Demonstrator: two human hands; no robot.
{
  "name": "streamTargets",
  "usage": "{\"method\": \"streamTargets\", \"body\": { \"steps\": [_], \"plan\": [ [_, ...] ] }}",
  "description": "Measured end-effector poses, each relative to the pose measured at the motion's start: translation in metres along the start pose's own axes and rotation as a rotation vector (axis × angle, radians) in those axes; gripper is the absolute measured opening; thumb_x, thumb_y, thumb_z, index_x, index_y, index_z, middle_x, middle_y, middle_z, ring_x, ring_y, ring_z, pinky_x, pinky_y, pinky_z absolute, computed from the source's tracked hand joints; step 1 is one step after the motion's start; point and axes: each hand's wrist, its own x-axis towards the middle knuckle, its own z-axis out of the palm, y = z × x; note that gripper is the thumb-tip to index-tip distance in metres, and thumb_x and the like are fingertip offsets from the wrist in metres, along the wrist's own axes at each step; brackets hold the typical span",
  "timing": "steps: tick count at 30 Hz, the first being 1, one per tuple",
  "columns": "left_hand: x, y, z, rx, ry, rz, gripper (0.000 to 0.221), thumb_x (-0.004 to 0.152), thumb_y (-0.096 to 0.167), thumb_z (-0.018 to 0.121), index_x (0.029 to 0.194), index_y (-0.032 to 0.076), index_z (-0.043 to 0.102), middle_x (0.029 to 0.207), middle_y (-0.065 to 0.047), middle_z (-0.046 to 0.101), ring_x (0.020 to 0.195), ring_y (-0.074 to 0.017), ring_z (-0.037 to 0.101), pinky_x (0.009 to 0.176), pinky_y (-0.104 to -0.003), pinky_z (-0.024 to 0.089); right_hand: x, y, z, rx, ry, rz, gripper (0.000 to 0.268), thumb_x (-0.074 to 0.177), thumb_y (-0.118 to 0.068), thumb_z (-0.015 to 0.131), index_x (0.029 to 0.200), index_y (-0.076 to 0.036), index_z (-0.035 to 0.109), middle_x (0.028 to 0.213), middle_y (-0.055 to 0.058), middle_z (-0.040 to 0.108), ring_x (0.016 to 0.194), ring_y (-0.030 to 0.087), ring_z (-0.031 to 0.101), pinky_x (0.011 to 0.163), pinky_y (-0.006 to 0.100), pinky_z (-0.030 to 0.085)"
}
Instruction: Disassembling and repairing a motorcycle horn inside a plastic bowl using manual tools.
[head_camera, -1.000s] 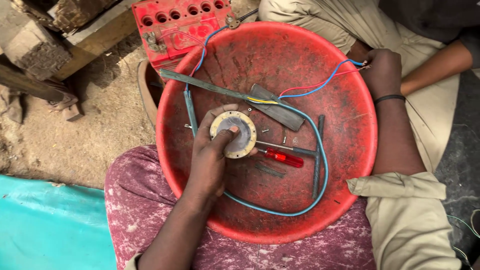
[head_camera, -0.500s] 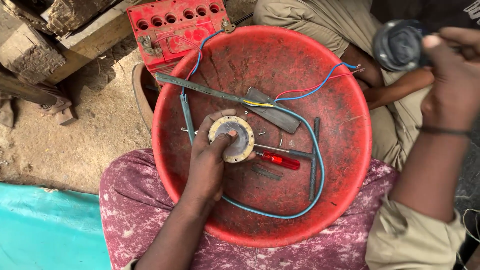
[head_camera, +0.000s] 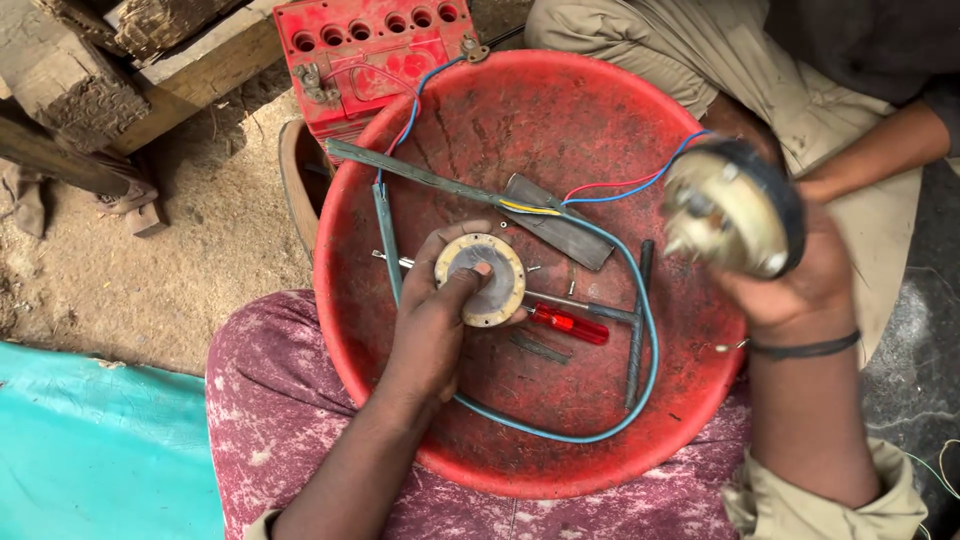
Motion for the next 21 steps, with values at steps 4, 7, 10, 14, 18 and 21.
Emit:
{"method": "streamTargets", "body": {
  "steps": [4,7,10,14,18,21],
  "plan": [
    [0.001,-0.005,-0.003,-0.020,-0.031,0.024,0.038,0.095,0.000,0.049,0.132,0.006,0.055,0.111,-0.012,0.065,0.093,-0.0225,0.071,0.074,-0.041,0.068,-0.012,0.030,0.045,0.095,-0.098,0.146,0.061,0.102,-0.032,0.064,0.146,0.008,0.053,0.134,0.022,0.067,0.119,0.036,0.070,0.102,0.052,0.058],
    [0.001,-0.007,-0.004,-0.012,-0.032,0.035,0.037,0.096,0.001,0.050,0.132,0.006,0.056,0.111,-0.012,0.065,0.094,-0.0216,0.070,0.075,-0.041,0.068,-0.018,0.044,0.064,0.101,-0.279,0.246,0.075,0.090,-0.034,0.066,0.146,0.013,0.048,0.132,0.024,0.067,0.115,0.034,0.071,0.093,0.051,0.061],
    [0.001,-0.005,-0.005,-0.032,-0.037,0.034,0.036,0.096,0.001,0.052,0.132,0.006,0.055,0.111,-0.010,0.064,0.095,-0.0199,0.070,0.075,-0.041,0.068,-0.018,0.050,0.061,-0.007,-0.215,0.352,0.061,0.104,-0.028,0.065,0.146,0.014,0.049,0.121,0.026,0.068,0.102,0.034,0.072,0.080,0.048,0.063],
    [0.001,0.000,-0.008,-0.038,-0.003,0.064,0.037,0.096,0.001,0.049,0.132,0.006,0.054,0.111,-0.012,0.066,0.095,-0.0216,0.071,0.074,-0.041,0.068,-0.012,0.025,0.048,-0.188,-0.148,0.198,0.045,0.101,-0.016,0.067,0.135,0.011,0.056,0.111,0.023,0.070,0.092,0.028,0.074,0.078,0.039,0.063],
    [0.005,0.000,-0.014,-0.078,0.087,0.102,0.036,0.096,0.001,0.047,0.132,0.004,0.054,0.112,-0.013,0.067,0.095,-0.0231,0.072,0.075,-0.042,0.068,-0.012,-0.012,0.026,-0.753,0.113,-0.482,0.010,0.110,0.010,0.063,0.120,0.007,0.062,0.113,0.019,0.069,0.094,0.018,0.066,0.091,0.028,0.056],
    [0.007,0.002,-0.014,-0.118,0.139,0.106,0.037,0.095,0.002,0.047,0.131,0.005,0.053,0.115,-0.012,0.069,0.094,-0.0220,0.072,0.072,-0.043,0.067,0.004,-0.019,-0.007,-0.931,0.433,-0.779,0.013,0.120,-0.001,0.059,0.131,0.000,0.066,0.119,0.011,0.068,0.096,0.013,0.063,0.091,0.026,0.059]
  ]
}}
